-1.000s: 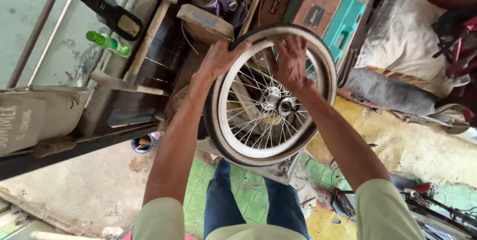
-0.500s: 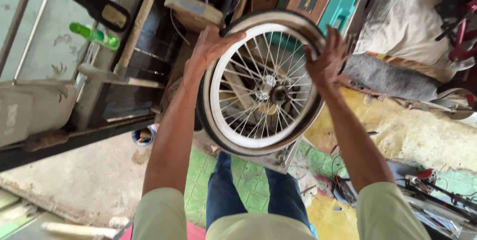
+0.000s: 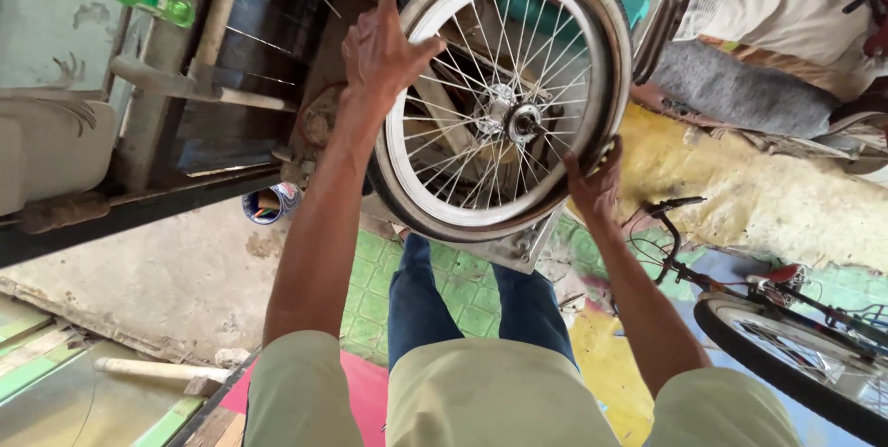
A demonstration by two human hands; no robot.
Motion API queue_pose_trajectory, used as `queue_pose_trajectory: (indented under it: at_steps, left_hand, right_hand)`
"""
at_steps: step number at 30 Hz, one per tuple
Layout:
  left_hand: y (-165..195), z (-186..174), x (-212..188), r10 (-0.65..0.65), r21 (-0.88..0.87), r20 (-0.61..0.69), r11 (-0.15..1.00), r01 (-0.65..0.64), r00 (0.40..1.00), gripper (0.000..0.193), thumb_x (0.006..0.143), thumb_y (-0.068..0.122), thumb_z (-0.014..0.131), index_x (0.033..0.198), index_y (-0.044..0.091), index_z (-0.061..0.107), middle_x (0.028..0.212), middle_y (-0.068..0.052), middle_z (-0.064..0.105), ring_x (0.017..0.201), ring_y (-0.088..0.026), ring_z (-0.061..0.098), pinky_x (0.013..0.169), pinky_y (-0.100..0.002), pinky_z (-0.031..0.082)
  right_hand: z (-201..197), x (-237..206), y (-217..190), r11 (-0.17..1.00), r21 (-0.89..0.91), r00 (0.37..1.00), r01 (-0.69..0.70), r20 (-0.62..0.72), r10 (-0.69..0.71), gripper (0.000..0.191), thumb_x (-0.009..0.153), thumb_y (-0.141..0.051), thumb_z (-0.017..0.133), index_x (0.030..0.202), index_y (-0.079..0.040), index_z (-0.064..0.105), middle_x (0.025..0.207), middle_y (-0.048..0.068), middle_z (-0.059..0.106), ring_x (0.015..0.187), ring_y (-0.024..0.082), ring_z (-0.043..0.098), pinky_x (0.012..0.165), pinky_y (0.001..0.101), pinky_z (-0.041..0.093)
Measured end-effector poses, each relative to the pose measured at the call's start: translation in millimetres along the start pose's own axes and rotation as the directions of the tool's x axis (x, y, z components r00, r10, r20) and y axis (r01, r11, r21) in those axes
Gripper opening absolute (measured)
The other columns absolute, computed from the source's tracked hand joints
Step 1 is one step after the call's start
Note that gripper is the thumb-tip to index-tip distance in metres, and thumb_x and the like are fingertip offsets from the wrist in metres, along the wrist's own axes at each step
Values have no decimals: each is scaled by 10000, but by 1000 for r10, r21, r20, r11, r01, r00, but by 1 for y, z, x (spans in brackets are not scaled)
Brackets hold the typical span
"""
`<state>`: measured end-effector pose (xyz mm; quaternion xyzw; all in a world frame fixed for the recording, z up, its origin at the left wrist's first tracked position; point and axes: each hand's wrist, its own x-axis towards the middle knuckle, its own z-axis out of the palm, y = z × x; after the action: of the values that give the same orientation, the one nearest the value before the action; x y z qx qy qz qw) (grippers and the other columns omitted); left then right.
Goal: The person removes a bicycle tire from the rim by hand, then repositions the wheel and continues to adjust the tire and rim. The person works on the floor and later stands to manipulate the wheel on a workbench.
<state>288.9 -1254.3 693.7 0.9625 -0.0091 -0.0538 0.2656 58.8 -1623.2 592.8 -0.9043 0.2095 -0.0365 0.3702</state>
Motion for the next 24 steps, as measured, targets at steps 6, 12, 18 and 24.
queue_pose_trajectory:
  at_steps: [6, 12, 18, 24]
  left_hand:
    - [-4, -3, 4, -1, -29, 16, 1000, 1, 1000, 979, 748, 655, 832, 1366, -25, 495, 741, -72, 629, 620, -216, 609, 571, -406, 558]
    - [-11, -11, 8, 76, 105, -88, 992, -67, 993, 924, 611, 475, 929, 1248, -69, 539, 992, -303, 630, 849, -442, 647, 706, -554, 566]
    - [-6, -32, 1, -208, -86, 149, 971, 222, 967, 997, 663, 503, 847, 1393, -63, 474, 1248, -331, 581, 1174, -456, 597, 1011, -581, 481]
    - [-10, -33, 7, -133, -53, 97, 989, 139, 986, 1039, 645, 586, 897, 1359, -65, 515, 1225, -325, 615, 1198, -462, 584, 1034, -622, 431]
  right_hand:
    - [7, -60, 8, 995, -32, 992, 93, -87, -96, 997, 924, -407, 828, 1589, 53, 244, 1388, 315, 542, 1183, 412, 610, 971, 497, 512]
    - [-2, -121, 5, 734, 356, 813, -578, 333, 478, 626, 920, -390, 755, 1347, 24, 563, 1099, 197, 703, 997, 307, 679, 855, 485, 532]
    - [8, -142, -17, 94, 565, 560, -820, 755, 341, 314, 947, -289, 672, 1134, -60, 566, 1056, 86, 669, 1002, 232, 670, 914, 453, 586]
    - [25, -143, -28, -148, 680, 636, -718, 728, 257, 242, 988, -208, 675, 1135, -33, 594, 1087, 104, 675, 1043, 251, 663, 958, 428, 555]
